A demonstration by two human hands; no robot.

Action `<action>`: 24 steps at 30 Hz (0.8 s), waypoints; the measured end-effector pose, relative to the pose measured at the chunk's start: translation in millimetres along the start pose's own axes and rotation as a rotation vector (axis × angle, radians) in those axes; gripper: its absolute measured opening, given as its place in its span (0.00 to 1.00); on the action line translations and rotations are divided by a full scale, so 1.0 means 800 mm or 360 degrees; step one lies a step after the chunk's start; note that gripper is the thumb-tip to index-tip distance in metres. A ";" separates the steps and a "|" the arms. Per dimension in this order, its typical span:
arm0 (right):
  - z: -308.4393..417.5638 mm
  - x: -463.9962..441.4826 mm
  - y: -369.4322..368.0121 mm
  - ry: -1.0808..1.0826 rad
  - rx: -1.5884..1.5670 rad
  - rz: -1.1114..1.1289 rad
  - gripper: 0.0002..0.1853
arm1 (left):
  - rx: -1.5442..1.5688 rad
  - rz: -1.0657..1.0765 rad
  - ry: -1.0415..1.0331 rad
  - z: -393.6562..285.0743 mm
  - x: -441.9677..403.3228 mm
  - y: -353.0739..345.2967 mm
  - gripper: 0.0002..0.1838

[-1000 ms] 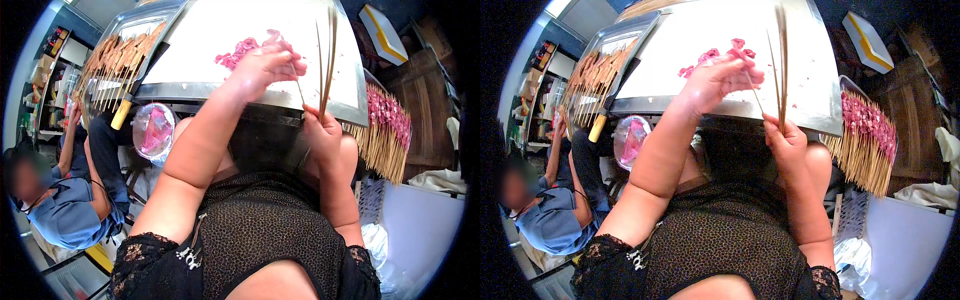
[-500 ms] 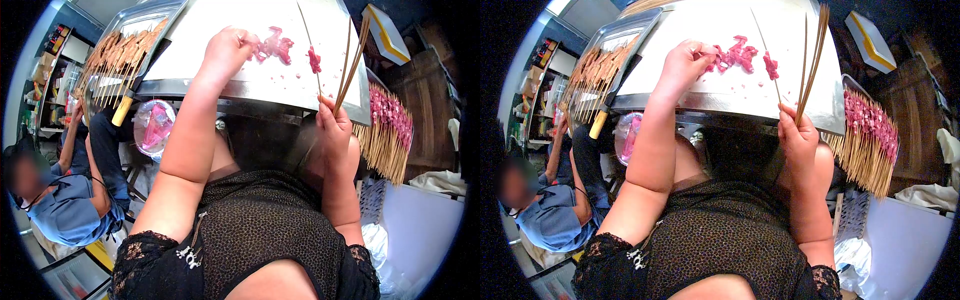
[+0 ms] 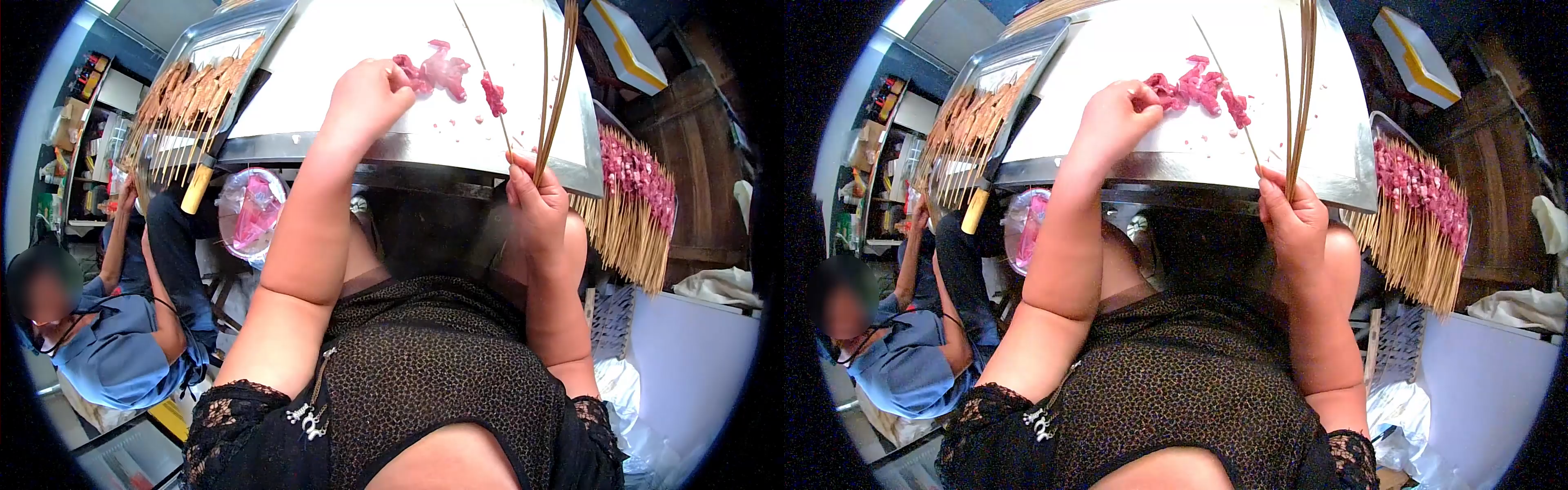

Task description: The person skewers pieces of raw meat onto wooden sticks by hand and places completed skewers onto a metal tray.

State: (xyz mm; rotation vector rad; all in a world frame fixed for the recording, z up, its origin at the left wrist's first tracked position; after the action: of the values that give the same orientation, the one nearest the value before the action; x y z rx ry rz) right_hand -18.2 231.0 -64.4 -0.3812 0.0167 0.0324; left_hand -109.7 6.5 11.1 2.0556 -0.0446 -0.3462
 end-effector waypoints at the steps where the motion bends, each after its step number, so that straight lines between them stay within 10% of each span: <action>1: 0.000 0.000 -0.001 0.0019 0.0003 0.0010 0.12 | 0.0325 0.0021 0.0110 0.011 0.000 0.001 0.10; 13: -0.016 0.002 -0.008 -0.0107 0.0250 0.0197 0.11 | 0.2197 -0.0019 0.0255 0.050 -0.018 -0.013 0.15; 24: -0.012 0.004 -0.010 -0.0112 0.0179 0.0160 0.11 | 0.1269 -0.0112 0.0060 0.034 -0.004 0.007 0.05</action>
State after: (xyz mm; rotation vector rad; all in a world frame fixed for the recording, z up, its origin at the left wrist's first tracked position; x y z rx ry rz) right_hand -15.0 220.2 -70.2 -0.2665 -0.0320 0.1438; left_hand -119.5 -19.2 4.7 2.8574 -0.0995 -0.3678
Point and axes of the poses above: each hand's wrist, its own x-axis away from the middle knuckle, its own y-axis out of the back of the hand, z = x × y, the point moved 8 cm from there along -x, towards the middle knuckle, and after that the axes turned 5 degrees about z, right-handed, at the moved point
